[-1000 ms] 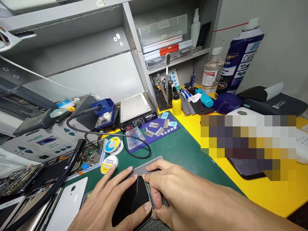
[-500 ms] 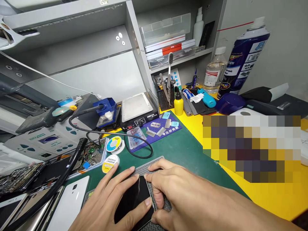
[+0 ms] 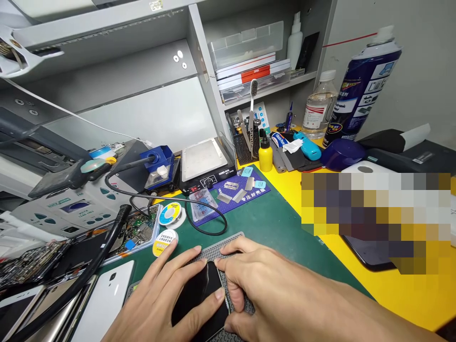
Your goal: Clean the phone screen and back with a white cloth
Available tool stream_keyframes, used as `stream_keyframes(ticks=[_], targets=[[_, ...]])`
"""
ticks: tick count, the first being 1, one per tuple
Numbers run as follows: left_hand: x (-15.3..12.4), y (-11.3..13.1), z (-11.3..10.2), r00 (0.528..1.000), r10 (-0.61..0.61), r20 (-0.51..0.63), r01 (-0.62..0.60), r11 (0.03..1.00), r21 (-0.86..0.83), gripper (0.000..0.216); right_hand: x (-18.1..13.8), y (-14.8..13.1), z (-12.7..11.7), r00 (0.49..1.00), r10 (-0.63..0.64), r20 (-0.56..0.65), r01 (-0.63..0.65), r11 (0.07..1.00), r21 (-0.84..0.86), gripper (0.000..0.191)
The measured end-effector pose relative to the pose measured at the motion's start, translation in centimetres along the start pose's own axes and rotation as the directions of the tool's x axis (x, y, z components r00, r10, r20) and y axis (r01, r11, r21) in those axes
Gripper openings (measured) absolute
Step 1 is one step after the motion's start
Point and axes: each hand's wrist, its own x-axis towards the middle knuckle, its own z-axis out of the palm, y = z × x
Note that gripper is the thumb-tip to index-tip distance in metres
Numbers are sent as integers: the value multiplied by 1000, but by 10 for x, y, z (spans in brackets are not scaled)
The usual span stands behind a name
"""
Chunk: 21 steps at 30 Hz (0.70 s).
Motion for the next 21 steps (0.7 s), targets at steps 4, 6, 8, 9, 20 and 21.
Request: stream_keyframes(ticks=[4,6,8,9,20,21], targets=[[1,0,0,999,42,20,-42,999,2,39,3,-2,-3,1000,11,15,-11,1000,-26,38],[1,0,1,999,29,15,-29,1000,-2,40,3,0,-4,999,2,36,-1,1000,-24,37],[0,-1,2,1000,21,23,-21,1000,-9,40,2,2,-5,999,-4,38,5,1000,-22,36],[-1,-2,2,999,25,37,-25,1000,-13,41,2,2,-5,999,-4,35,5,1000,-25,35],[3,-5,-6,979,199,45,-195,978,-75,55,3,0,0,1000,9,-23,-11,995,-102,28],[3,-5,-6,980,193,46,-189,979,-82,55,3,1,-1,1000,-10,-10,9,995,-96,27]])
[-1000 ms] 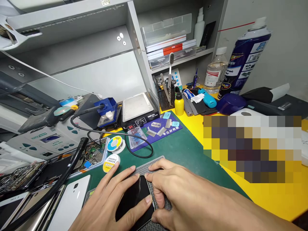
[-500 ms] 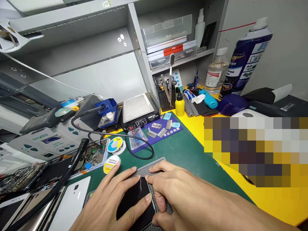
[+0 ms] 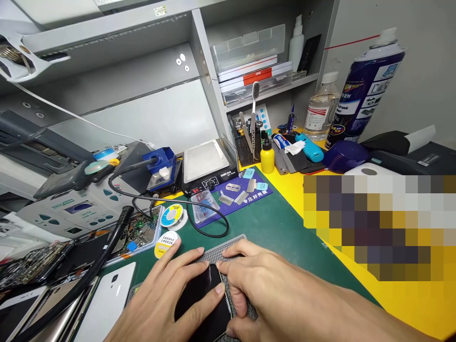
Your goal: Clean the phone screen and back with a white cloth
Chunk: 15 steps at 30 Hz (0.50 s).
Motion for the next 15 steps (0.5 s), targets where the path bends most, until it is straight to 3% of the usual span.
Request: stream_keyframes(ticks=[3,6,15], targets=[[1,2,2,999,-39,-1,39,998,-42,52,2,1,-2,999,-35,33,34,999,16,26],[1,4,5,997,-81,-14,80,994,-79,50,2,0,-2,1000,7,3,-7,1000,-12,24],[1,0,2,999,-34,24,36,998,-53,53,2,-2,0,1000,27,-5,-27,1000,1,26]])
